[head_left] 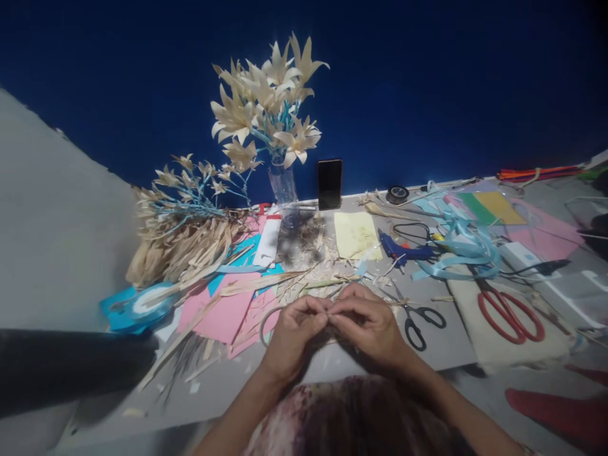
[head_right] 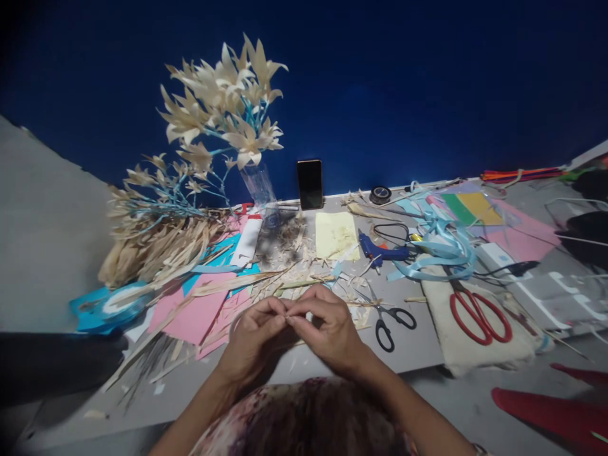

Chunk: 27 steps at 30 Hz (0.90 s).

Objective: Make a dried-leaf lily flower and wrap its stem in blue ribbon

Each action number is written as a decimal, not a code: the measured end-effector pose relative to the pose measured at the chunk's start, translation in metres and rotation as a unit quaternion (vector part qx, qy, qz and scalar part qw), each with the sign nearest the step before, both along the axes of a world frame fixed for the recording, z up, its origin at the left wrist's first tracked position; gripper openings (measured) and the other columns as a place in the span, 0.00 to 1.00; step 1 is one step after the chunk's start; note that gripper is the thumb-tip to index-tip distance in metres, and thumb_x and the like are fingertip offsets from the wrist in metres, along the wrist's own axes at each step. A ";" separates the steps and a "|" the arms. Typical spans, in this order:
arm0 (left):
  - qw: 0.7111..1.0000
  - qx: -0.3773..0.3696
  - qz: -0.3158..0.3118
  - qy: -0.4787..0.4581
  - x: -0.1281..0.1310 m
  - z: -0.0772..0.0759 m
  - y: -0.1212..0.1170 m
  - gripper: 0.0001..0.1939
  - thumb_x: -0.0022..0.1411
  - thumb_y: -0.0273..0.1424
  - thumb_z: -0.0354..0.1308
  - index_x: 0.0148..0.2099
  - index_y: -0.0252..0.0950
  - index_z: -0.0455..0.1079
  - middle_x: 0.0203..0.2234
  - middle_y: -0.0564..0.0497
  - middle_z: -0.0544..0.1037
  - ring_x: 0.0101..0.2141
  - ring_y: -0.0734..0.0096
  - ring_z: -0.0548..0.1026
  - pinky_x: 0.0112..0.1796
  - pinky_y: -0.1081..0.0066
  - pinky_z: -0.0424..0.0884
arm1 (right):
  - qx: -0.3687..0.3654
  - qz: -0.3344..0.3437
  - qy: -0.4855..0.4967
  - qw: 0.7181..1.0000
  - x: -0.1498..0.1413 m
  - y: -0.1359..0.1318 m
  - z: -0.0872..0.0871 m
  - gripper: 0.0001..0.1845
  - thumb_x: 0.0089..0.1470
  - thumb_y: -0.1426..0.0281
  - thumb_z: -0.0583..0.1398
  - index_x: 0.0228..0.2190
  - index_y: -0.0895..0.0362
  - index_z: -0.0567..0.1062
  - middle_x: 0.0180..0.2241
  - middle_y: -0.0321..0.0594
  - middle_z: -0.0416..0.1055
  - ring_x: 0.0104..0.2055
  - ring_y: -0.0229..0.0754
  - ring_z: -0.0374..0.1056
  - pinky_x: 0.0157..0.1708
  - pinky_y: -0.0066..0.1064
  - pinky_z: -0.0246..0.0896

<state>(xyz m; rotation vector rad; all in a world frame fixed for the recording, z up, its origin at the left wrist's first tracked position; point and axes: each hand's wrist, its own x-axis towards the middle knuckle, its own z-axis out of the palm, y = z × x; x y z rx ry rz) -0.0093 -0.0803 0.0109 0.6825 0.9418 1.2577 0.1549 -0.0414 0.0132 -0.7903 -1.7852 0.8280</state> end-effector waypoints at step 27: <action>0.856 0.337 0.112 0.376 -0.003 -0.001 -0.001 0.08 0.59 0.20 0.64 0.33 0.39 0.76 0.27 0.52 0.79 0.30 0.71 0.77 0.33 0.73 0.72 | -0.224 0.063 -0.045 0.971 0.008 0.000 0.004 0.07 0.56 0.70 0.61 0.27 0.56 0.76 0.28 0.37 0.71 0.31 0.39 0.66 0.29 0.29 0.58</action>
